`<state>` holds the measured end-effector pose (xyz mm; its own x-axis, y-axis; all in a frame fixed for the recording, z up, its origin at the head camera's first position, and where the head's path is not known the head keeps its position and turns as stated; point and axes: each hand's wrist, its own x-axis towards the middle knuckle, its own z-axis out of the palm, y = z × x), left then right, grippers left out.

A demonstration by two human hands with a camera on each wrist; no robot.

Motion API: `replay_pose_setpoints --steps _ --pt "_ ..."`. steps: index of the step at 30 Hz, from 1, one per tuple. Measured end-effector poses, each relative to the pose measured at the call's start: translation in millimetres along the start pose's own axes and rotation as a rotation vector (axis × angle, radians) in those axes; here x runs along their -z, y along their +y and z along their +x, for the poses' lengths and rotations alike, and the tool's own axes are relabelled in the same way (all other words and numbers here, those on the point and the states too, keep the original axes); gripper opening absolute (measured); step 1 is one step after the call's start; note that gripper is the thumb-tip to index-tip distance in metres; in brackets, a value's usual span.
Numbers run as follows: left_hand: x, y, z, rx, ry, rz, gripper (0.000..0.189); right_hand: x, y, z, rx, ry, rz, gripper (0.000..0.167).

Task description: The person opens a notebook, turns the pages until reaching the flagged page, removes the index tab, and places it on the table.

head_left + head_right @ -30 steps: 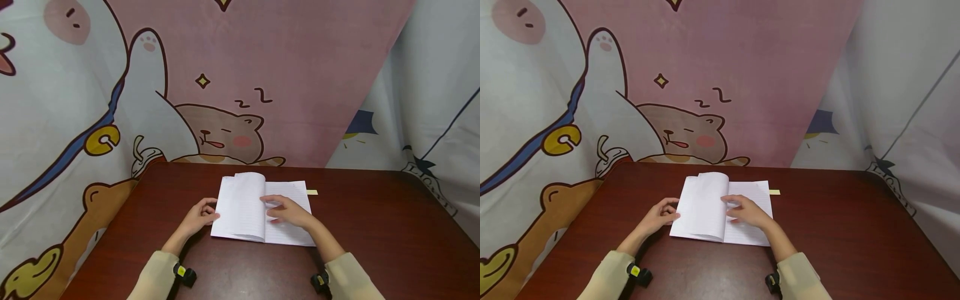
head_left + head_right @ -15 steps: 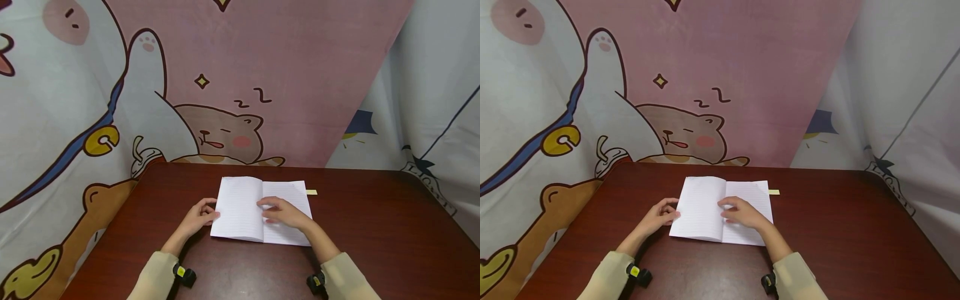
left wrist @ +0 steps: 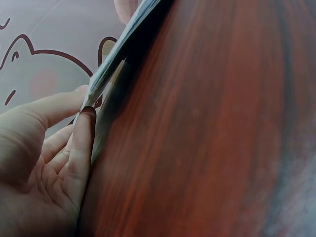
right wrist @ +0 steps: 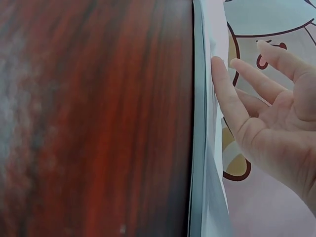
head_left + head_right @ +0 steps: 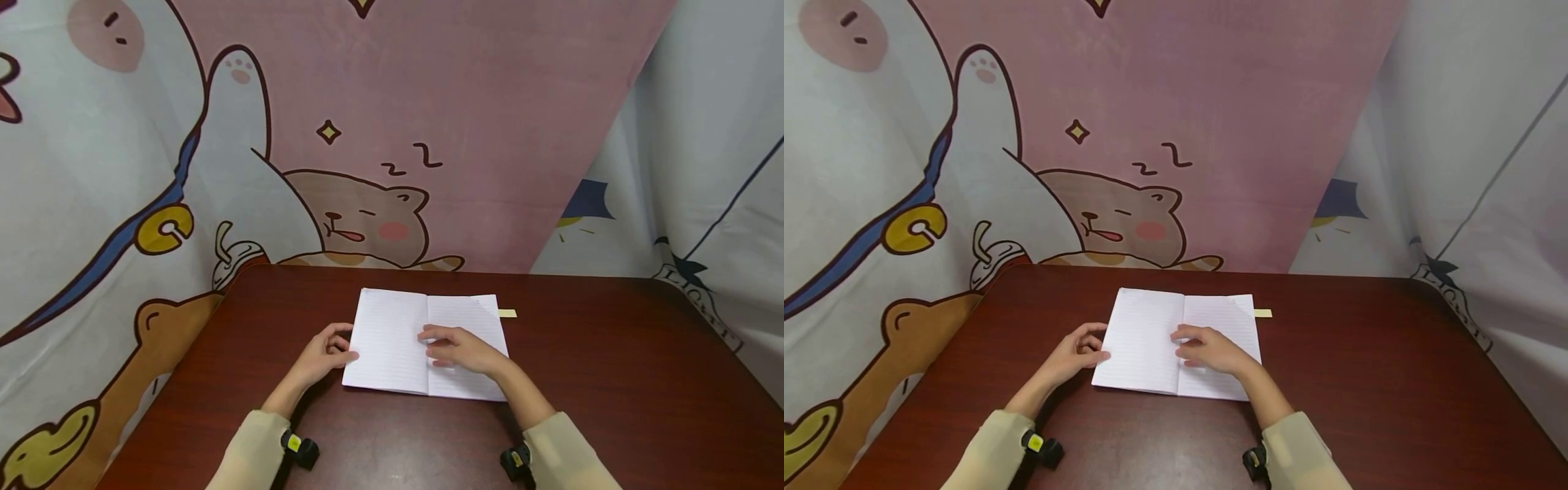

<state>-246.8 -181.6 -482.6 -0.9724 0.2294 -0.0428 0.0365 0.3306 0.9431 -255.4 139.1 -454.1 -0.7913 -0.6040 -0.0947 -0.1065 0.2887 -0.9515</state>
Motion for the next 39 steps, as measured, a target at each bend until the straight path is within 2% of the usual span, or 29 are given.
replay_pose_setpoints --steps 6,10,16,21,29,39 --pt "-0.2 -4.0 0.3 -0.03 -0.008 0.02 0.056 1 1 0.0 -0.004 -0.005 -0.003 0.043" --pt "-1.3 -5.8 0.1 -0.064 0.007 0.027 0.054 3 1 -0.1 -0.012 0.026 0.014 0.044" --pt "-0.2 -4.3 0.4 -0.037 -0.011 0.034 0.053 12 1 -4.6 -0.016 0.094 -0.01 0.044" --pt "-0.5 -4.1 0.4 -0.042 -0.007 0.029 0.052 25 3 -11.6 -0.037 0.151 -0.047 0.043" --pt "0.5 -2.3 -0.2 -0.035 -0.013 0.035 0.053 48 12 -27.1 -0.052 0.281 -0.16 0.041" --pt "0.0 -2.1 -0.6 -0.056 -0.021 0.044 0.055 72 19 -40.4 -0.089 0.432 -0.159 0.041"
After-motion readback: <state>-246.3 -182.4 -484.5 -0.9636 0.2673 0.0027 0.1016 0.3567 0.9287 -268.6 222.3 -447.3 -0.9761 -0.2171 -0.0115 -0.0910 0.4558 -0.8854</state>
